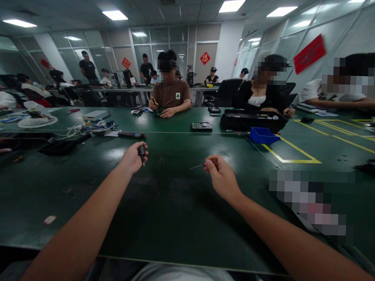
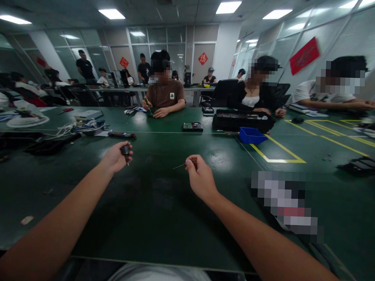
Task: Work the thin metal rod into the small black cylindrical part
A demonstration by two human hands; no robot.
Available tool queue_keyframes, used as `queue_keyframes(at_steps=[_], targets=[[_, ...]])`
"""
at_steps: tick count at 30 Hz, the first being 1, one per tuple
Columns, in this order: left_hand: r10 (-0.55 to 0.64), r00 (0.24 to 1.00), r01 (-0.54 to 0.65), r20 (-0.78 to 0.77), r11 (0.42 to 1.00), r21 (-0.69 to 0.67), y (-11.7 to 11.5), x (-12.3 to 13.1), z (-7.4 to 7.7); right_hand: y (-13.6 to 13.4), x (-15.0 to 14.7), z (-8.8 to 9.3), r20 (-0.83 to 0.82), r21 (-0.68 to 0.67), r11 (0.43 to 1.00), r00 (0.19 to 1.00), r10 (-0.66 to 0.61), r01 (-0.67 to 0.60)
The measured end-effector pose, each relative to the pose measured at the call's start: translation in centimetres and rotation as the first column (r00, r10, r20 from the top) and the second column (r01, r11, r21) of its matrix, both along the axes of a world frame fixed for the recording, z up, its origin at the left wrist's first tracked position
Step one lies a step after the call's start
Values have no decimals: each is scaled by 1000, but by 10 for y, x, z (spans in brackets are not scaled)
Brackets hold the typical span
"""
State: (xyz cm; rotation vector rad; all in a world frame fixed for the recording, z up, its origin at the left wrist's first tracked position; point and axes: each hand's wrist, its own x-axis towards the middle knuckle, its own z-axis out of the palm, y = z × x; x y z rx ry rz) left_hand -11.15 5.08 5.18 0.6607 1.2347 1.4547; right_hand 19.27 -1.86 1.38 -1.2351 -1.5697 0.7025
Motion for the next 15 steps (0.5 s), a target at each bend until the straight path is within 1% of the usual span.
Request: queue_keyframes(at_steps=[4, 9, 12, 15], targets=[[85, 996, -85, 25, 996, 8, -9, -32, 11, 2, 0, -2, 3, 18, 1000, 1000, -1, 1], [155, 988, -155, -3, 986, 62, -36, -69, 21, 0, -1, 0, 15, 7, 1000, 1000, -4, 4], [206, 978, -201, -39, 975, 91, -53, -90, 25, 0, -1, 1, 20, -1, 1000, 1000, -9, 9], [257, 960, -245, -115, 963, 110, -68, -109, 24, 1, -1, -1, 23, 0, 1000, 1000, 0, 0]])
